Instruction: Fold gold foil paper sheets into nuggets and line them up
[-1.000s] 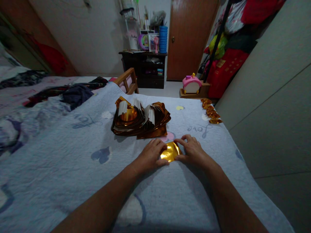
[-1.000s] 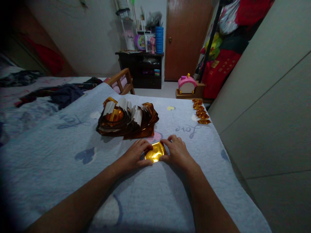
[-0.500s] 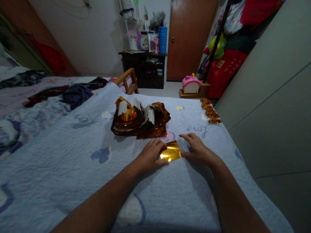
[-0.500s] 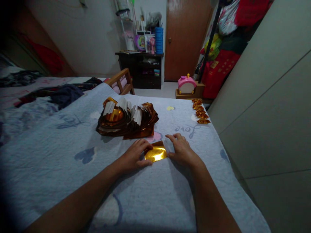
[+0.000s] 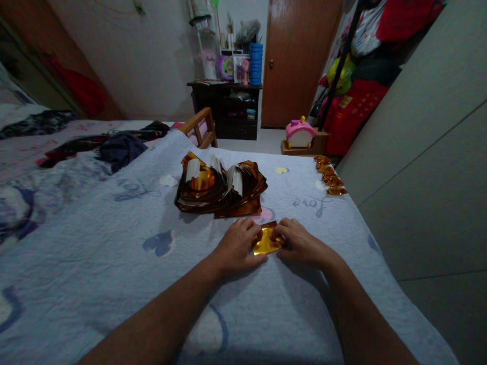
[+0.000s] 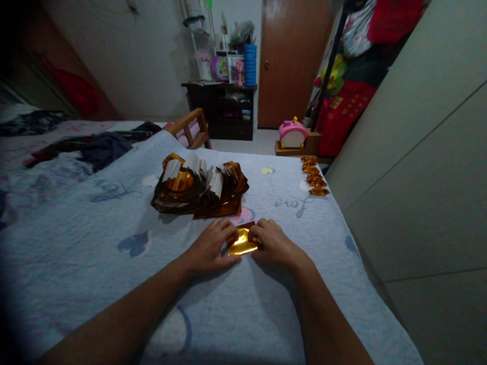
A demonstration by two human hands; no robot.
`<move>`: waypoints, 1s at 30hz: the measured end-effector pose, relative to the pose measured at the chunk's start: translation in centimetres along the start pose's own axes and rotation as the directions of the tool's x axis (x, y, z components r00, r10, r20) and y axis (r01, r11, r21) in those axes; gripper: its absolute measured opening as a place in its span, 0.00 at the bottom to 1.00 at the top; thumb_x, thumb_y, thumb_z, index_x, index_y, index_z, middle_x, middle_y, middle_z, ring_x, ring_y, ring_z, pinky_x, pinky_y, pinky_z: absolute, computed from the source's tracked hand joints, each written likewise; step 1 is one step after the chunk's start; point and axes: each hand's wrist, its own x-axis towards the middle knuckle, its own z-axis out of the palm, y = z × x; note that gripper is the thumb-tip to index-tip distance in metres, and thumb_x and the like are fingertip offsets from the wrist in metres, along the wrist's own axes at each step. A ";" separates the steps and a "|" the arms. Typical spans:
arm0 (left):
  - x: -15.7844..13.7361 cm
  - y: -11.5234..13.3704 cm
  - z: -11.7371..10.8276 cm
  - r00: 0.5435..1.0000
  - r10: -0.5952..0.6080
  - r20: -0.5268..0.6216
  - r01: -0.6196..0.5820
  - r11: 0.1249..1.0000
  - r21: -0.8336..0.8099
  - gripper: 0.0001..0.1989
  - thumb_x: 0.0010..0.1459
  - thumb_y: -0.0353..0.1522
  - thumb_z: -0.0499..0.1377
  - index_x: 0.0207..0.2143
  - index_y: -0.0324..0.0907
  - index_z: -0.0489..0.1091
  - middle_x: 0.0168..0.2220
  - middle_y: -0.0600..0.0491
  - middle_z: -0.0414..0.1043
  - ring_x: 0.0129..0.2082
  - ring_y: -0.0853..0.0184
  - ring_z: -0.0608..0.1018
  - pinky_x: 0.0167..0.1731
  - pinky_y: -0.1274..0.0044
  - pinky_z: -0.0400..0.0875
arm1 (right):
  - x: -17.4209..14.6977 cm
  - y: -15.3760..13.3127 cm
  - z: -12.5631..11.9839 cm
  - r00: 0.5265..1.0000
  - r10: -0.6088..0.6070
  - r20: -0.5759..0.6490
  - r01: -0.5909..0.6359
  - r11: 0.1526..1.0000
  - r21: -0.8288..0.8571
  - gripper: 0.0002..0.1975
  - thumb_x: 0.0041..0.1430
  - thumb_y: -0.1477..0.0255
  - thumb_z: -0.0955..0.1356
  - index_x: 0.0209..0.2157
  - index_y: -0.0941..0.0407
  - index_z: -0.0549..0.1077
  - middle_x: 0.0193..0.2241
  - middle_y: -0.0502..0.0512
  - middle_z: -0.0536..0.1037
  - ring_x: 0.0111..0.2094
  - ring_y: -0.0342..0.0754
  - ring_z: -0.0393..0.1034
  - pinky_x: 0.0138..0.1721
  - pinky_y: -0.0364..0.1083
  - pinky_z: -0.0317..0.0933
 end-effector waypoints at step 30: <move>-0.4 0.3 1.0 0.987 0.151 -0.056 -0.147 0.986 0.073 0.06 0.63 0.29 0.57 0.35 0.42 0.74 0.33 0.50 0.76 0.35 0.63 0.76 0.36 0.73 0.71 | 1.2 -0.8 1.2 0.982 -0.165 -0.092 0.170 0.984 0.052 0.04 0.61 0.74 0.71 0.34 0.52 0.80 0.37 0.52 0.79 0.41 0.49 0.70 0.46 0.48 0.60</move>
